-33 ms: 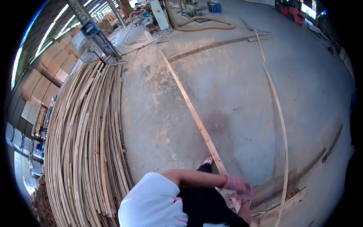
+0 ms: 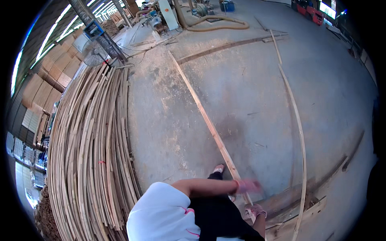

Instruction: The person picks up long, thin wooden strips from the floor and carries them to a planer machine. They feed the strips through the machine to smooth the surface, then stack the processed wood onto a pile. Another worker is seen in the background organizing similar wooden strips.

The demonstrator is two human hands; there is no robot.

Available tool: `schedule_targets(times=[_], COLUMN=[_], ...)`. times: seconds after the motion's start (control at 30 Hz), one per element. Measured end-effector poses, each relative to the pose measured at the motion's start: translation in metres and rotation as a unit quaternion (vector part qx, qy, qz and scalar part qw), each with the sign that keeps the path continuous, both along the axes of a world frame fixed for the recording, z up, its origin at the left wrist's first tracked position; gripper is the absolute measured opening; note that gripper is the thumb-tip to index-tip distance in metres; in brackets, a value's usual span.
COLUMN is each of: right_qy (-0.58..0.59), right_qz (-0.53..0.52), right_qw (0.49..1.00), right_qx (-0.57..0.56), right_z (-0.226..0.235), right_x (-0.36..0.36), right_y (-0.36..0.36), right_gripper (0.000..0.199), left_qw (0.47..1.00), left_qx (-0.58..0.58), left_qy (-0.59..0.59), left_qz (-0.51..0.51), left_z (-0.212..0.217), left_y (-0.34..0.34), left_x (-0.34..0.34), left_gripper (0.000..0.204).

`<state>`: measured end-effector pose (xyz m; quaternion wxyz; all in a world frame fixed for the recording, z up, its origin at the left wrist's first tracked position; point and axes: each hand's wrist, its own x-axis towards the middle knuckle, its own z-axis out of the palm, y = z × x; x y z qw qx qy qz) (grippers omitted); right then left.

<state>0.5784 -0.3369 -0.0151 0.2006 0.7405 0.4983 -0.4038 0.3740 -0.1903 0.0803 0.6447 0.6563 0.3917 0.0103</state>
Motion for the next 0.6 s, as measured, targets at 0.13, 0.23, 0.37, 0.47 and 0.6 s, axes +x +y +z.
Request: schedule_targets(times=[0.13,0.23,0.37,0.47,0.6], right_qy=[0.002,0.04,-0.101,-0.275,-0.218], right_qz=[-0.028,-0.003,0.038,-0.143,-0.123], right_qw=[0.986,0.94,0.947,0.935,0.954], right_qx=[0.163,0.339,0.302,-0.171,-0.162], right_z=[0.086,0.156,0.141,0.177,0.14], right_x=[-0.056,-0.081,0.006,-0.001,0.005], right_y=[-0.017,-0.032,-0.191,-0.199,-0.221], right_gripper=[0.052,0.059,0.039,0.043,0.04], left_qw=[0.807,0.595,0.574,0.607,0.619], left_qx=[-0.385,-0.494,-0.514,-0.507,-0.505], left_qy=[-0.02,-0.141,-0.13,-0.085,-0.125], left_qz=[0.447,0.619,0.624,0.606,0.588], left_z=[-0.124,-0.117,-0.089,-0.031,-0.063], left_y=[0.077,0.078,0.083,0.093,0.082], left_x=[-0.115,-0.132,-0.142,-0.155,-0.195], left_gripper=[0.034,0.025,0.019,0.018,0.019])
